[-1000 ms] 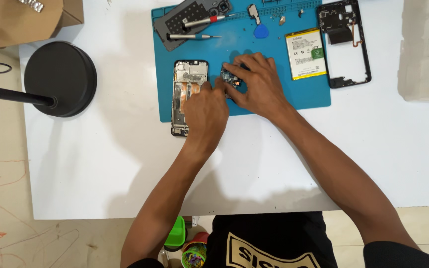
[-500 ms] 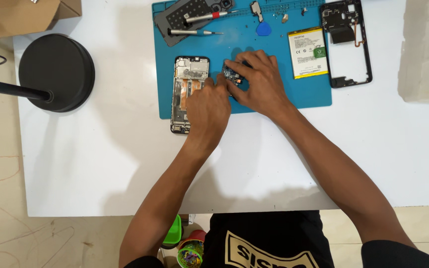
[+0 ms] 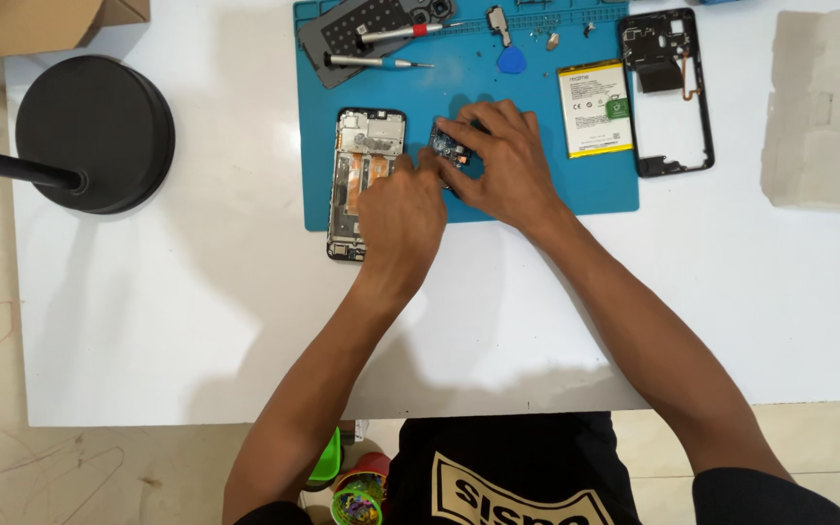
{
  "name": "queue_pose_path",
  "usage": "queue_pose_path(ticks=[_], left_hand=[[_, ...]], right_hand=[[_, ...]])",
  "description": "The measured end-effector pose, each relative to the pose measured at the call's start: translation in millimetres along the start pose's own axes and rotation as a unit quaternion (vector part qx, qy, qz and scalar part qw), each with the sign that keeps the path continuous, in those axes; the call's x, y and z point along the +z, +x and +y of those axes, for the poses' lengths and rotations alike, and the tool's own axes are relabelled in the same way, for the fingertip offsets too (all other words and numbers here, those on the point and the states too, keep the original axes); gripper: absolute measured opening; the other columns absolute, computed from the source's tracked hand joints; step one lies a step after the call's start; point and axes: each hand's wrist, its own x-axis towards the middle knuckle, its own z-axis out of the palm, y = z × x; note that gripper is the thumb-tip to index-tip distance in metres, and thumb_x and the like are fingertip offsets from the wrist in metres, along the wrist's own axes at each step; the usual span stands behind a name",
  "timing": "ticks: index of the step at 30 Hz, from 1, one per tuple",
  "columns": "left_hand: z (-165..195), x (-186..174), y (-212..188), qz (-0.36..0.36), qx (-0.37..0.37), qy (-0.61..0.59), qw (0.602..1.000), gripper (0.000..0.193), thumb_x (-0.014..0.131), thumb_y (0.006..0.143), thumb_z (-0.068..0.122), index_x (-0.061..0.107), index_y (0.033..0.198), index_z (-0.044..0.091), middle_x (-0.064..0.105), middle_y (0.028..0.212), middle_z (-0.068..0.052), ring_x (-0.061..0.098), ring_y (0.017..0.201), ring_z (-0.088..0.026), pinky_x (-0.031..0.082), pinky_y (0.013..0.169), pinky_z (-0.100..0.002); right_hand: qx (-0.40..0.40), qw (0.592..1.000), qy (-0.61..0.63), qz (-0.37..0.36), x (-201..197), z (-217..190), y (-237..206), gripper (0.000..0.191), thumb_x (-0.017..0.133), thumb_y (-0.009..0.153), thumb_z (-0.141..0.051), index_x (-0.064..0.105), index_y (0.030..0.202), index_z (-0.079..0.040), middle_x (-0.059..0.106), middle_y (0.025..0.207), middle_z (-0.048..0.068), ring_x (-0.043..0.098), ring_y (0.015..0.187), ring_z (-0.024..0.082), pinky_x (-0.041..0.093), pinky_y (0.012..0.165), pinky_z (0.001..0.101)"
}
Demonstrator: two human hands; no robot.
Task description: The person uses a screwdriver to remove screws from a smartphone motherboard and then uses a plastic pry tool to lift and separate components. The person continues to unscrew and adjust parts on the motherboard throughout the clip.
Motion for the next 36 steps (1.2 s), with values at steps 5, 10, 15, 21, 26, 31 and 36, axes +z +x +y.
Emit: queue_pose_path(ticks=[5,10,15,21,26,31,36], left_hand=[[-0.5,4.1,4.1,0.003,-0.001,-0.001,1.0,0.025,0.065,0.09,0.005,0.073,0.111,-0.004,0.071,0.08,-0.018,0.072,0.058,-0.028,0.054,0.045,-0.037],[0.8,7.2,5.5,0.003,-0.005,0.005,1.0,0.025,0.065,0.088,0.008,0.073,0.109,-0.004,0.071,0.079,-0.018,0.072,0.057,-0.029,0.055,0.045,-0.038],[-2.3,1.7,1.0,0.015,0.002,-0.005,1.0,0.023,0.063,0.091,0.008,0.073,0.108,-0.004,0.071,0.079,-0.018,0.072,0.058,-0.03,0.055,0.046,-0.039],[-5.8,1.5,3.8,-0.001,0.003,-0.033,0.999,0.013,0.063,0.093,0.008,0.073,0.096,0.001,0.071,0.079,-0.018,0.072,0.059,-0.031,0.054,0.049,-0.04],[-4.6,3.7,5.5,0.007,0.009,-0.023,1.0,0.016,0.064,0.093,0.01,0.073,0.1,-0.002,0.07,0.076,-0.018,0.071,0.057,-0.03,0.053,0.046,-0.039],[-5.3,1.8,1.2,-0.009,0.002,-0.028,1.0,0.017,0.063,0.095,0.009,0.072,0.102,-0.003,0.07,0.077,-0.018,0.072,0.058,-0.03,0.054,0.045,-0.039],[-3.1,3.6,5.9,0.006,0.003,-0.01,1.0,0.019,0.065,0.09,0.01,0.073,0.102,-0.003,0.071,0.078,-0.018,0.072,0.058,-0.031,0.055,0.046,-0.039]], right_hand=[[0.005,1.0,-0.009,-0.006,-0.2,0.4,0.9,0.043,0.087,0.085,-0.023,0.076,0.124,-0.008,0.067,0.118,0.004,0.056,0.109,0.021,0.038,0.088,0.0385],[0.0,1.0,-0.016,-0.002,0.2,1.3,0.1,0.044,0.087,0.085,-0.023,0.076,0.125,-0.008,0.067,0.119,0.004,0.056,0.11,0.021,0.039,0.088,0.0384],[0.014,1.0,-0.002,-0.017,-0.5,2.2,0.2,0.045,0.088,0.084,-0.025,0.076,0.125,-0.009,0.066,0.117,0.003,0.056,0.109,0.021,0.038,0.089,0.039],[0.009,0.999,0.01,-0.033,-0.4,4.6,-2.4,0.048,0.086,0.085,-0.025,0.074,0.128,-0.008,0.063,0.122,0.006,0.054,0.111,0.022,0.037,0.091,0.0387],[0.016,0.998,0.01,-0.052,-2.7,5.5,-3.5,0.049,0.084,0.086,-0.025,0.072,0.131,-0.008,0.062,0.12,0.005,0.054,0.11,0.022,0.036,0.092,0.0395],[0.016,0.998,0.019,-0.053,-1.6,5.2,-4.4,0.048,0.084,0.087,-0.025,0.073,0.13,-0.009,0.062,0.12,0.005,0.053,0.109,0.022,0.036,0.092,0.0396],[0.005,0.999,0.001,-0.047,-0.7,6.3,-4.7,0.05,0.085,0.085,-0.023,0.072,0.131,-0.008,0.061,0.121,0.005,0.053,0.11,0.023,0.035,0.091,0.04]])
